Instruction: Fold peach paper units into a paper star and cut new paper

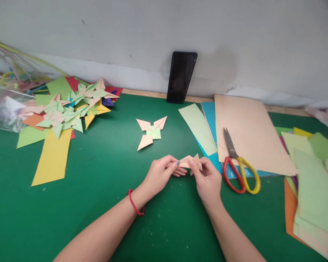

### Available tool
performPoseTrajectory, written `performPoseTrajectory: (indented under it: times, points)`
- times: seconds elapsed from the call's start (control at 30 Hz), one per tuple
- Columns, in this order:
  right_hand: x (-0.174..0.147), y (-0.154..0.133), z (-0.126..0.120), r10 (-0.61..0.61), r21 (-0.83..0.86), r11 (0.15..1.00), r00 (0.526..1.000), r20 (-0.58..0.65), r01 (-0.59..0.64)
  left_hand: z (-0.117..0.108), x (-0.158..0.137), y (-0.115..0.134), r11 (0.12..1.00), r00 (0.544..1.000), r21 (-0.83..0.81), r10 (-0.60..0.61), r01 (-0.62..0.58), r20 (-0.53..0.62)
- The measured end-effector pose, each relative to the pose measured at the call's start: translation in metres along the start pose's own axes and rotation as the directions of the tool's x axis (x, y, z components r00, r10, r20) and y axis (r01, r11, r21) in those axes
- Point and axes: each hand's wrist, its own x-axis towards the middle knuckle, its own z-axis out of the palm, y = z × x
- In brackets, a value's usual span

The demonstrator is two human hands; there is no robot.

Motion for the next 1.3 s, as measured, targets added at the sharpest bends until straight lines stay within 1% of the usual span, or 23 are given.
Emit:
performPoseTrajectory:
  times: [0.13,0.33,0.47,0.7,0.8,0.93,1.0,1.07,1.13,1.3]
  points:
    - [0.0003,0.0023,-0.0003,0.003,0.009,1.000,1.000,0.008,-0.003,-0.0002,0.0000,0.0008,1.000,1.000,0.016,0.008,-0.008,-0.002]
    - [0.0002,0.0058,-0.0012,-0.019,0.023,1.000,0.999,0.028,0.019,-0.0026,-0.0001,0.0029,0.998,1.000,0.058,0.012,-0.014,0.029]
    - [-0.0009,0.0067,-0.0010,-0.051,0.024,0.999,0.996,0.075,0.049,-0.0038,-0.0012,0.0032,0.994,0.999,0.099,0.032,-0.036,0.044]
    - [-0.0021,0.0051,0.0006,-0.076,0.029,0.997,0.994,0.083,0.074,-0.0024,-0.0012,0.0019,0.998,0.999,0.066,0.004,-0.007,0.050]
    - [-0.0013,0.0051,0.0013,-0.059,0.040,0.998,0.994,0.090,0.055,-0.0016,-0.0011,0.0030,0.999,0.999,0.052,0.003,-0.005,0.037]
    - [0.0003,0.0067,0.0014,0.007,0.138,0.990,0.997,0.079,-0.018,-0.0008,-0.0007,0.0040,0.999,1.000,0.028,0.025,-0.025,-0.018]
    - [0.0009,0.0075,0.0007,0.029,0.156,0.986,0.992,0.124,-0.049,-0.0007,-0.0006,0.0042,0.999,0.999,0.017,0.033,-0.033,-0.040]
    - [0.0013,0.0082,-0.0003,0.025,0.125,0.991,0.980,0.198,-0.050,-0.0008,-0.0006,0.0041,0.999,0.998,0.016,0.044,-0.043,-0.043]
    - [0.0016,0.0086,-0.0013,0.019,0.086,0.995,0.970,0.240,-0.041,-0.0011,-0.0009,0.0040,0.999,0.998,0.020,0.051,-0.051,-0.033]
    - [0.0022,0.0060,-0.0018,0.048,0.052,0.997,0.970,0.239,-0.062,-0.0008,-0.0019,0.0036,0.998,0.998,0.049,0.049,-0.048,-0.029]
